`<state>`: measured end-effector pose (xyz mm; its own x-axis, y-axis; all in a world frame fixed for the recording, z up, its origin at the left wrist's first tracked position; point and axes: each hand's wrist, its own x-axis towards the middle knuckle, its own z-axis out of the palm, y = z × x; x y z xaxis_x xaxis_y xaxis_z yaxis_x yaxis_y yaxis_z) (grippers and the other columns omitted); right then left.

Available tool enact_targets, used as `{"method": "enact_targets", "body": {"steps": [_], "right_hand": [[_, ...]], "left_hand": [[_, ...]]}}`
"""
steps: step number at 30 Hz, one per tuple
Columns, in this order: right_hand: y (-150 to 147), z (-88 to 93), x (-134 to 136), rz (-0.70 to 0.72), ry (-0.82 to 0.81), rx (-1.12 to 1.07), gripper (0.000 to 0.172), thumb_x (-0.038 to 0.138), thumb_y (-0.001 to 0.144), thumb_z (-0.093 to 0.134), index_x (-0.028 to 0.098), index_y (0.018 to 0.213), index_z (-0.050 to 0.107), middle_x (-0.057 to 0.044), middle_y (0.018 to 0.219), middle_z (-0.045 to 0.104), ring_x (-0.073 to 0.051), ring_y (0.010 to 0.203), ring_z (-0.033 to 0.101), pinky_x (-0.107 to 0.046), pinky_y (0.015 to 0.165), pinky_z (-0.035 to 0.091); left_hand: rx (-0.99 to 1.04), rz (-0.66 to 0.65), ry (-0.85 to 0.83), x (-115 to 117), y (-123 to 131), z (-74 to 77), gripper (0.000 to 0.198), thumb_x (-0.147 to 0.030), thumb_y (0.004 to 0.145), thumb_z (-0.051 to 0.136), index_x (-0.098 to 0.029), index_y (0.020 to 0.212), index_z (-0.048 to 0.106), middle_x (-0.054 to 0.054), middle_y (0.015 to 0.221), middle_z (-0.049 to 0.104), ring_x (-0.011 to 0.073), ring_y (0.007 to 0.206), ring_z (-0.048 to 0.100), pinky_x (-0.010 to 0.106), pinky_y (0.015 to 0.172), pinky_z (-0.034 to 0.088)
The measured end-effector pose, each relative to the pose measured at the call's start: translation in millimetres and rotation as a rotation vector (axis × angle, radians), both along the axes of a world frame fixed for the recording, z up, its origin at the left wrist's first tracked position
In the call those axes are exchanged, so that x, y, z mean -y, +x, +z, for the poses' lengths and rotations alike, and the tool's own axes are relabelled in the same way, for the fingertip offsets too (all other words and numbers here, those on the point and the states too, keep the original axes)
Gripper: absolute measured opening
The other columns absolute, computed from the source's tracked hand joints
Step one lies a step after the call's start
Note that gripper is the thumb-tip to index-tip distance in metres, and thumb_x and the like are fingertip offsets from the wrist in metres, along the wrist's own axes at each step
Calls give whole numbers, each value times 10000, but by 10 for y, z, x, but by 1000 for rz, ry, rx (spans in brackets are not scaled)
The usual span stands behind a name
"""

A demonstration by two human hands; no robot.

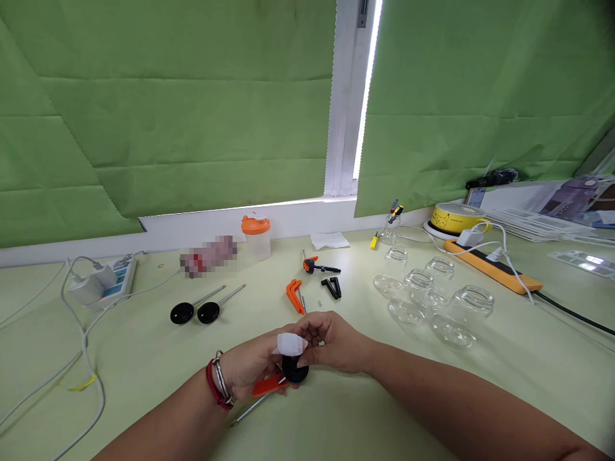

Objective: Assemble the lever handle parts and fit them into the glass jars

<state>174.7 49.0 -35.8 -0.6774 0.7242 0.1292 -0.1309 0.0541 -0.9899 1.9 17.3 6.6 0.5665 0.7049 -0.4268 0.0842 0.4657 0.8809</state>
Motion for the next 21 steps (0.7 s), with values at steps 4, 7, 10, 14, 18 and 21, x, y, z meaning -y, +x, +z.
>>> {"method": "enact_targets", "body": {"steps": [4, 7, 10, 14, 18, 21], "right_hand": [[1, 1, 8, -19, 9, -17, 324, 235, 549, 806, 160, 632, 502, 31, 710, 572, -97, 659, 523, -236, 602, 440], [-2, -6, 10, -7, 10, -12, 299, 226, 565, 797, 160, 697, 537, 36, 701, 564, -91, 643, 511, -234, 601, 436], [-6, -14, 9, 5, 12, -33, 300, 224, 572, 793, 160, 681, 521, 34, 713, 564, -90, 653, 516, -228, 605, 432], [-8, -34, -1, 6, 16, -22, 303, 247, 576, 793, 164, 713, 535, 31, 720, 570, -96, 658, 524, -234, 605, 434], [-9, -53, -10, 2, 8, -19, 321, 254, 569, 799, 166, 708, 523, 34, 723, 567, -94, 656, 519, -232, 601, 431], [-13, -41, -5, 8, 3, -34, 327, 260, 563, 803, 166, 679, 511, 31, 720, 563, -98, 668, 522, -234, 608, 438]], "left_hand": [[17, -13, -17, -6, -6, -12, 347, -410, 642, 601, -187, 892, 511, 25, 730, 566, 186, 656, 566, 271, 532, 382], [14, -1, -17, -5, -7, -15, 354, -418, 638, 599, -185, 886, 502, 24, 716, 562, 187, 640, 568, 276, 530, 378], [8, -3, -12, 1, -3, -5, 357, -418, 645, 591, -181, 895, 502, 25, 718, 563, 189, 646, 572, 276, 534, 378], [5, 4, -15, 3, 3, 2, 352, -419, 639, 591, -178, 878, 499, 26, 717, 568, 189, 645, 576, 276, 532, 379], [16, 7, -24, -1, 4, -3, 362, -424, 633, 596, -181, 885, 506, 16, 695, 564, 183, 626, 577, 262, 509, 371], [18, 8, -23, -4, 2, -6, 360, -424, 631, 599, -179, 881, 514, 18, 701, 569, 183, 629, 583, 257, 504, 375]]}}
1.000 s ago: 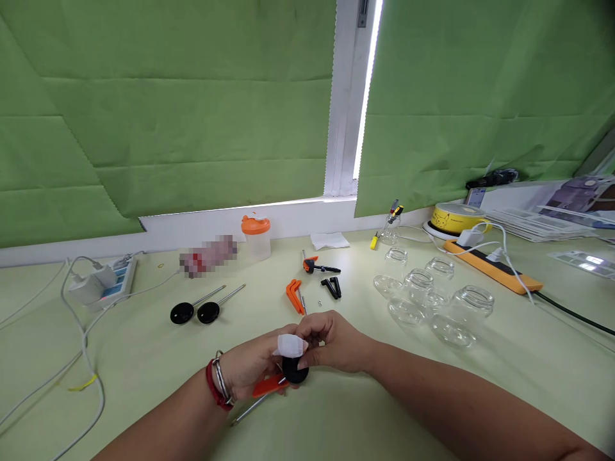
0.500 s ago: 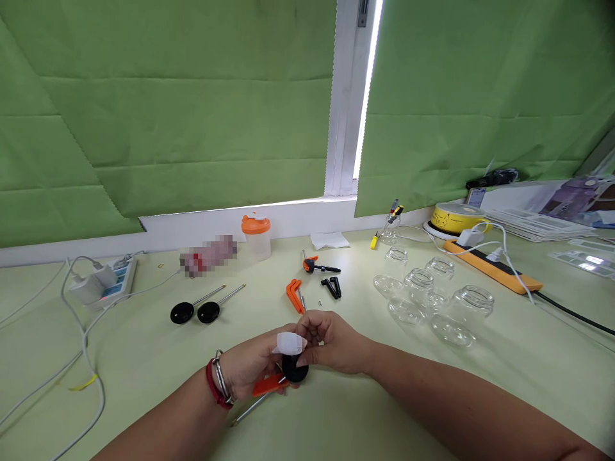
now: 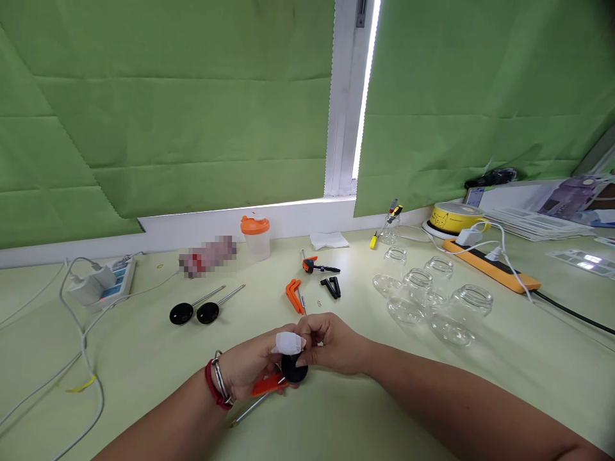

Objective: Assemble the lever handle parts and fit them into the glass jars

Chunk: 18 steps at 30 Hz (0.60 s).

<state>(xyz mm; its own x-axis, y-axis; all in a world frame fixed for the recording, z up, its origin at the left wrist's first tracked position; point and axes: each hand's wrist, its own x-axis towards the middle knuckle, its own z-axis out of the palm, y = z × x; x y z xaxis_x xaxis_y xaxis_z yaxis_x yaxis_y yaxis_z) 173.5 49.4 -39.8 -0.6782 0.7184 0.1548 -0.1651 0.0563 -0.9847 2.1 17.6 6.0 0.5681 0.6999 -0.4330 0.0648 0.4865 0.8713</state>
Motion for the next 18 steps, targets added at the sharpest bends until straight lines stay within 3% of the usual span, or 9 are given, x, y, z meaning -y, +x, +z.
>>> {"method": "enact_targets", "body": {"steps": [18], "right_hand": [[-11, -75, -20, 52, -66, -67, 320, 187, 574, 796, 156, 720, 513, 26, 746, 581, -86, 665, 534, -224, 609, 432]], "left_hand": [[-9, 7, 2, 3, -4, -7, 351, -425, 616, 595, -173, 840, 496, 24, 705, 569, 201, 650, 589, 281, 536, 388]]}}
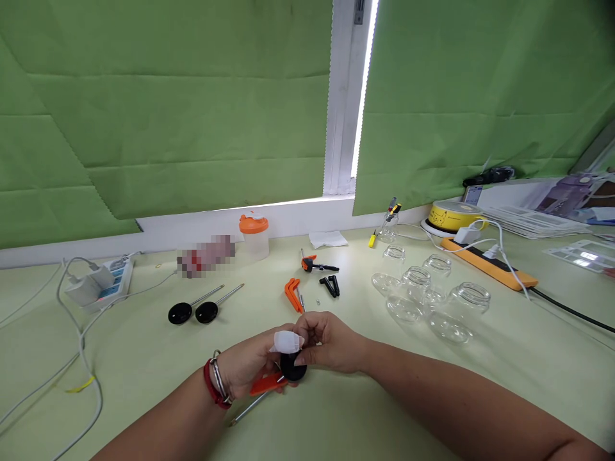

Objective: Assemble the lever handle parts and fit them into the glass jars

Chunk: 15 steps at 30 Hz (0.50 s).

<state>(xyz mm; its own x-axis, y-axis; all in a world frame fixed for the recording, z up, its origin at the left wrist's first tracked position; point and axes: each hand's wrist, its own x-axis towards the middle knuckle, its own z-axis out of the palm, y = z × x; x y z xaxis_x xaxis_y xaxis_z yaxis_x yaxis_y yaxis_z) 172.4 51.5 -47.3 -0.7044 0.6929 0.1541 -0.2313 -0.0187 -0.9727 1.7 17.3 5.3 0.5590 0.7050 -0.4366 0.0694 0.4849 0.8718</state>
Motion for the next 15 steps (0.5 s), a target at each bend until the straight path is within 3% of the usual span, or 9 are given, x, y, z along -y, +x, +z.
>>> {"method": "enact_targets", "body": {"steps": [15], "right_hand": [[-1, 1, 1, 22, 17, -35, 299, 193, 586, 789, 148, 681, 509, 16, 758, 578, -90, 684, 537, -229, 629, 438]], "left_hand": [[14, -12, -4, 1, -1, 2, 347, -434, 626, 599, -178, 845, 515, 13, 703, 567, 190, 645, 591, 267, 525, 387]]}}
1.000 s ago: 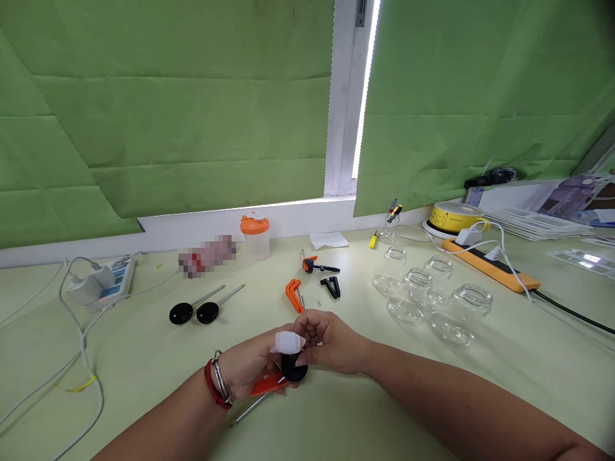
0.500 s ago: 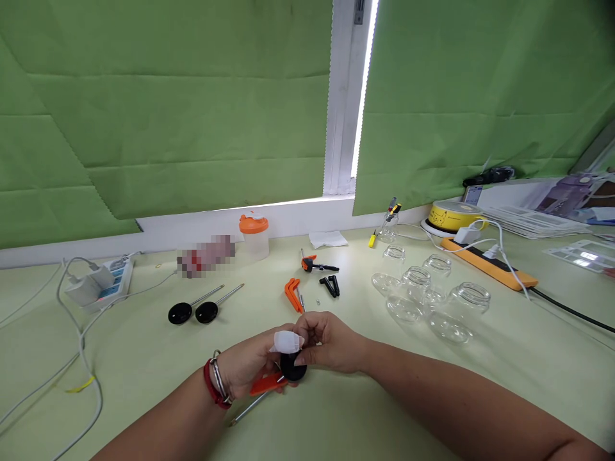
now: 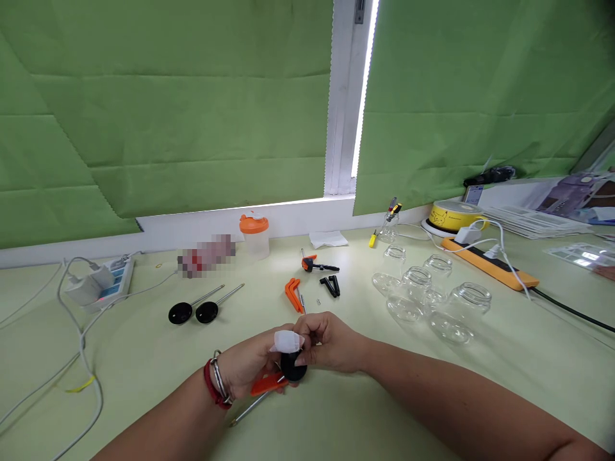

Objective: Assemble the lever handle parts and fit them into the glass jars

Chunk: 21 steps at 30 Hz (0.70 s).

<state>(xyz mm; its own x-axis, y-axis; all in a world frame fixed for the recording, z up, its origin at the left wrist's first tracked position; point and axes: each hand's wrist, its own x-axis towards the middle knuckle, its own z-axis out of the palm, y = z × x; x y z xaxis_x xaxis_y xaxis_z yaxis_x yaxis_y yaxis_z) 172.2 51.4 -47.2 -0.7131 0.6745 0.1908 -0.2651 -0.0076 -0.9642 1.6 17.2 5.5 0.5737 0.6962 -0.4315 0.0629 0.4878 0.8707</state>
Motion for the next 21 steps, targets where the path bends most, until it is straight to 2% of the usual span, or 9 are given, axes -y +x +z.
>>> {"method": "enact_targets", "body": {"steps": [13, 17, 21], "right_hand": [[10, -17, -9, 10, -16, 11, 298, 205, 581, 796, 142, 724, 542, 16, 751, 595, -88, 673, 554, -223, 625, 452], [4, -23, -16, 16, -35, 11, 340, 219, 588, 796, 142, 835, 576, 4, 785, 614, -100, 704, 576, -246, 670, 463], [1, 10, -6, 22, -45, 18, 331, 253, 578, 802, 132, 804, 593, -4, 785, 615, -111, 720, 582, -260, 690, 463]], "left_hand": [[-4, 18, -10, 2, 0, -23, 352, -439, 621, 606, -176, 830, 500, 21, 693, 571, 196, 656, 584, 274, 540, 386], [-18, 25, -16, -15, -14, -42, 351, -439, 623, 586, -164, 827, 510, 35, 700, 575, 212, 670, 587, 281, 539, 391], [-14, 3, -15, -35, -30, -62, 349, -433, 651, 566, -158, 864, 535, 44, 734, 577, 222, 704, 591, 289, 556, 399]]}}
